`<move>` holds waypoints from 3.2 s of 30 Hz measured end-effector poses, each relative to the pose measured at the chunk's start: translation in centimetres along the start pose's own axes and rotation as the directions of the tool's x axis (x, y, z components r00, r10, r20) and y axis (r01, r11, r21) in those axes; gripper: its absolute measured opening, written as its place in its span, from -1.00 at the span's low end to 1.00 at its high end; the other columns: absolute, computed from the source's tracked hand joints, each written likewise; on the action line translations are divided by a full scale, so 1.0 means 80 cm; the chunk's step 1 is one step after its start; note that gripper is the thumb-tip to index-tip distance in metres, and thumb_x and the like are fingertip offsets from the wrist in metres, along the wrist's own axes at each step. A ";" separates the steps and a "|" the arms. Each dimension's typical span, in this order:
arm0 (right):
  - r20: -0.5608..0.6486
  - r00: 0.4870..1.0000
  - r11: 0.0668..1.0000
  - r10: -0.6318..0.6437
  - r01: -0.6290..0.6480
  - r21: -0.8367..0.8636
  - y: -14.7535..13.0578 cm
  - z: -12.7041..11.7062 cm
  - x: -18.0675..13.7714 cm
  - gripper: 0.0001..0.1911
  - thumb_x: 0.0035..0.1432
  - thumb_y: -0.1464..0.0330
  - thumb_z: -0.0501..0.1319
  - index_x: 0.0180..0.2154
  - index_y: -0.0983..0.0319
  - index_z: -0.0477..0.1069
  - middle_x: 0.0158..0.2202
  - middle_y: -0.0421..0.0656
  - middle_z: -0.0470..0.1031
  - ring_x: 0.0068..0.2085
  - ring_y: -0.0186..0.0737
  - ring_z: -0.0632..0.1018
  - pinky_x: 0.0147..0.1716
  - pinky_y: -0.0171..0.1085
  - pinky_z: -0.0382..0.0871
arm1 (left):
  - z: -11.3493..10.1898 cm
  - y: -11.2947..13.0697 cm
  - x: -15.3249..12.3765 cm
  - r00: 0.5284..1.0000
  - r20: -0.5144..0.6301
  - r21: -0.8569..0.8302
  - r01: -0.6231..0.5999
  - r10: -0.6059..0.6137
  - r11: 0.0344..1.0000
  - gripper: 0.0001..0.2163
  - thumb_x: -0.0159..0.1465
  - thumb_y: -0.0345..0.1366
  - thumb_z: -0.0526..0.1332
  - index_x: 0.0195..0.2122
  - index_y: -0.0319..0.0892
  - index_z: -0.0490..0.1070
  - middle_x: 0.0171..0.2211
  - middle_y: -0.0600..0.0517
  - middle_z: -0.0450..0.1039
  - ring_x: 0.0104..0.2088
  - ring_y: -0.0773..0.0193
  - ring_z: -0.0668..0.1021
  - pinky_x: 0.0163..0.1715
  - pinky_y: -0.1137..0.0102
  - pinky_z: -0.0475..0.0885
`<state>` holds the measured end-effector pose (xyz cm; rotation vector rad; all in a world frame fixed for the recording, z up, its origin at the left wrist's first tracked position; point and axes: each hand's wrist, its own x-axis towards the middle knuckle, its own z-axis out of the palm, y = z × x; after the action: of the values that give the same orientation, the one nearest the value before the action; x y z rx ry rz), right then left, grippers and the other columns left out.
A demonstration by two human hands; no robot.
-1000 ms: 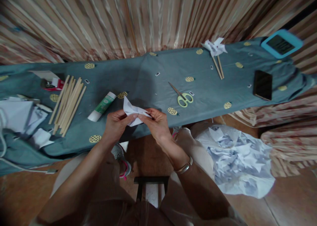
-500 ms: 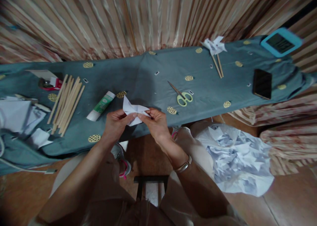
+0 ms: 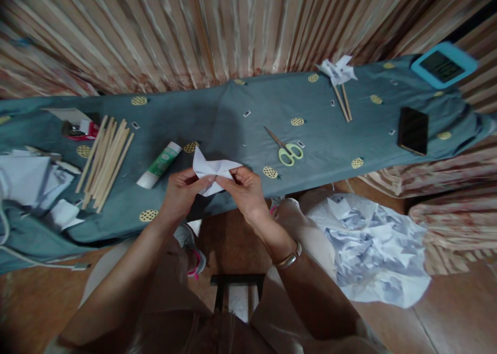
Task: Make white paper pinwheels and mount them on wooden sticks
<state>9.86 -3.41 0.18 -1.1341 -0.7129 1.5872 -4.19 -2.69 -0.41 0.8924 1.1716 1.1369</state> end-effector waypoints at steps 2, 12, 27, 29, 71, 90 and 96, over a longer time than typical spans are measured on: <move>-0.006 1.000 1.000 0.000 0.000 0.012 -0.002 0.002 -0.001 -0.67 -0.33 0.23 0.54 -0.46 0.17 0.54 -0.47 -0.28 0.57 -0.39 -0.31 0.52 -0.27 -0.28 0.40 | 0.001 0.001 -0.001 1.000 -0.001 -0.024 0.020 -0.020 1.000 -0.78 -0.12 -0.26 0.48 -0.45 -0.22 0.61 -0.51 0.08 0.55 -0.51 0.39 0.45 -0.46 0.48 0.36; 0.011 1.000 1.000 0.018 -0.018 -0.008 -0.003 0.003 -0.005 -0.75 -0.21 0.23 0.48 -0.45 0.18 0.53 -0.51 -0.31 0.51 -0.44 -0.37 0.45 -0.36 -0.32 0.32 | 0.003 0.002 -0.001 0.994 -0.010 -0.110 0.108 -0.109 0.988 -0.77 -0.20 -0.29 0.51 -0.48 -0.21 0.61 -0.53 0.10 0.56 -0.54 0.40 0.45 -0.48 0.48 0.36; 0.065 0.997 0.989 0.031 -0.021 -0.144 -0.005 -0.004 -0.001 -0.65 -0.24 0.08 0.48 -0.53 0.18 0.50 -0.54 -0.27 0.51 -0.46 -0.31 0.46 -0.36 -0.26 0.37 | 0.003 0.004 -0.003 0.994 0.003 -0.101 0.108 -0.108 0.989 -0.75 -0.21 -0.26 0.52 -0.49 -0.21 0.60 -0.53 0.09 0.57 -0.55 0.38 0.47 -0.47 0.47 0.39; 0.070 0.997 0.987 0.031 -0.019 -0.161 -0.005 -0.004 -0.002 -0.67 -0.22 0.10 0.48 -0.51 0.18 0.51 -0.53 -0.26 0.52 -0.46 -0.30 0.46 -0.35 -0.25 0.38 | 0.002 0.004 -0.002 0.993 -0.012 -0.087 0.114 -0.115 0.990 -0.74 -0.21 -0.25 0.52 -0.49 -0.21 0.59 -0.52 0.08 0.57 -0.54 0.36 0.48 -0.47 0.45 0.40; 0.103 0.994 0.986 0.029 -0.012 -0.165 -0.008 -0.005 -0.003 -0.67 -0.21 0.09 0.47 -0.45 0.16 0.53 -0.47 -0.27 0.55 -0.40 -0.27 0.49 -0.30 -0.25 0.40 | 0.000 0.006 -0.002 0.984 0.136 -0.154 0.137 -0.117 0.979 -0.70 -0.21 -0.26 0.54 -0.45 -0.21 0.57 -0.49 0.06 0.59 -0.50 0.35 0.51 -0.38 0.43 0.41; 0.099 0.994 0.988 0.047 -0.032 -0.148 -0.002 -0.006 0.000 -0.71 -0.22 0.18 0.49 -0.44 0.18 0.55 -0.48 -0.28 0.57 -0.43 -0.31 0.51 -0.32 -0.28 0.41 | -0.001 0.004 -0.001 0.987 0.096 -0.161 0.141 -0.127 0.977 -0.74 -0.24 -0.32 0.51 -0.49 -0.22 0.56 -0.54 0.09 0.55 -0.54 0.37 0.47 -0.40 0.42 0.40; 0.068 0.997 0.988 0.040 -0.029 -0.151 -0.001 -0.007 0.002 -0.70 -0.27 0.22 0.51 -0.45 0.20 0.55 -0.49 -0.26 0.59 -0.44 -0.30 0.53 -0.33 -0.28 0.43 | -0.003 0.005 -0.001 0.988 0.093 -0.133 0.137 -0.125 0.982 -0.74 -0.24 -0.34 0.49 -0.47 -0.23 0.57 -0.51 0.07 0.58 -0.53 0.37 0.48 -0.41 0.44 0.40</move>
<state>10.38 -3.26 -0.05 -1.2096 -0.8756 1.6310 -4.54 -2.67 -0.08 0.7388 1.0529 1.0499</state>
